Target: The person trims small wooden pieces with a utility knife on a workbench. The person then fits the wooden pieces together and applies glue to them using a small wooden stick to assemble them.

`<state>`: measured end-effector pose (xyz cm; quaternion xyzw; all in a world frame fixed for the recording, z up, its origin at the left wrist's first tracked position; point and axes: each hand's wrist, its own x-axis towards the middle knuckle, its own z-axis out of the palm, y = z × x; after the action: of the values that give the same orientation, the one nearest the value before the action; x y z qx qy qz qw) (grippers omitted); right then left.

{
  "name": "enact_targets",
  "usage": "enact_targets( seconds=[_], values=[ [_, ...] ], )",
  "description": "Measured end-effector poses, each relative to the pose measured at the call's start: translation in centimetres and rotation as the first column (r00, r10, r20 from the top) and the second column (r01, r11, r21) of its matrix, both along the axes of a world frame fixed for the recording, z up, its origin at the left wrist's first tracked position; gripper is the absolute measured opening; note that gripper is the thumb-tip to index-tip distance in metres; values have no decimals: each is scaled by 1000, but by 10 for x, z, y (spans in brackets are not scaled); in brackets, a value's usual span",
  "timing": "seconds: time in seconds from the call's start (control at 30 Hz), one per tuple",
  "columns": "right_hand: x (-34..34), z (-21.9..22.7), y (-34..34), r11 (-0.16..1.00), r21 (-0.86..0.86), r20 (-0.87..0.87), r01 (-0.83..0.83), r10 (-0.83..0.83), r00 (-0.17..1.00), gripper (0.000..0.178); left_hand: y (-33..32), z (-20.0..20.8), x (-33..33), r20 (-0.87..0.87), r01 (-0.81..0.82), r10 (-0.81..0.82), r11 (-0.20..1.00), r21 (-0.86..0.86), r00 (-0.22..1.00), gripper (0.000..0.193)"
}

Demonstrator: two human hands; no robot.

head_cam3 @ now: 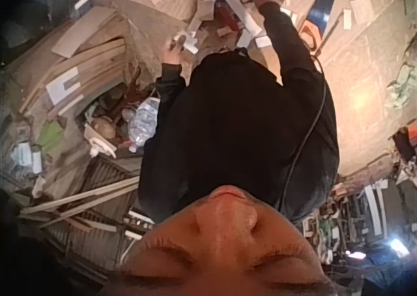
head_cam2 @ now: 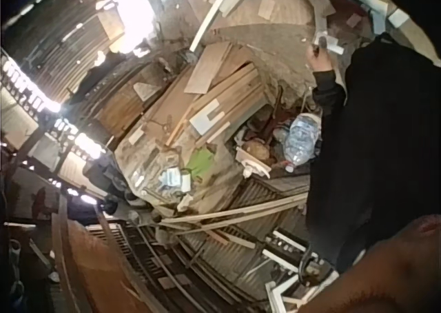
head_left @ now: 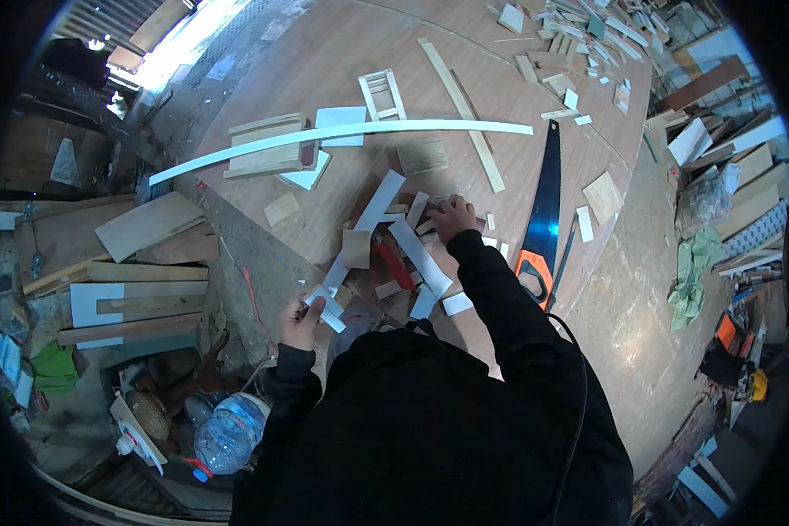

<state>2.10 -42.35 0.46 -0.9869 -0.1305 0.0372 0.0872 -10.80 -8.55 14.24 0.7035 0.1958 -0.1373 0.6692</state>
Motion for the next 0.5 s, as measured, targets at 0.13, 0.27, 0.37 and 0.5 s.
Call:
enact_targets(
  seconds=[0.13, 0.27, 0.37, 0.5],
  values=[
    [-2, 23, 0, 995, 21, -23, 102, -102, 995, 21, 3, -4, -5, -21, -31, 31, 999, -11, 999, 20],
    [-15, 40, -14, 835, 462, -128, 299, -270, 954, 26, -7, 3, 11, -26, 7, -8, 1000, -26, 1000, 23],
    [-38, 79, -7, 462, 774, -392, 432, -186, 901, 31, -22, 12, 22, 23, 31, -30, 998, -55, 999, 23],
    [-80, 148, 14, 150, 826, -554, 543, 39, 832, 30, -60, 52, 42, 81, 225, -222, 974, -22, 972, 25]
  ],
)
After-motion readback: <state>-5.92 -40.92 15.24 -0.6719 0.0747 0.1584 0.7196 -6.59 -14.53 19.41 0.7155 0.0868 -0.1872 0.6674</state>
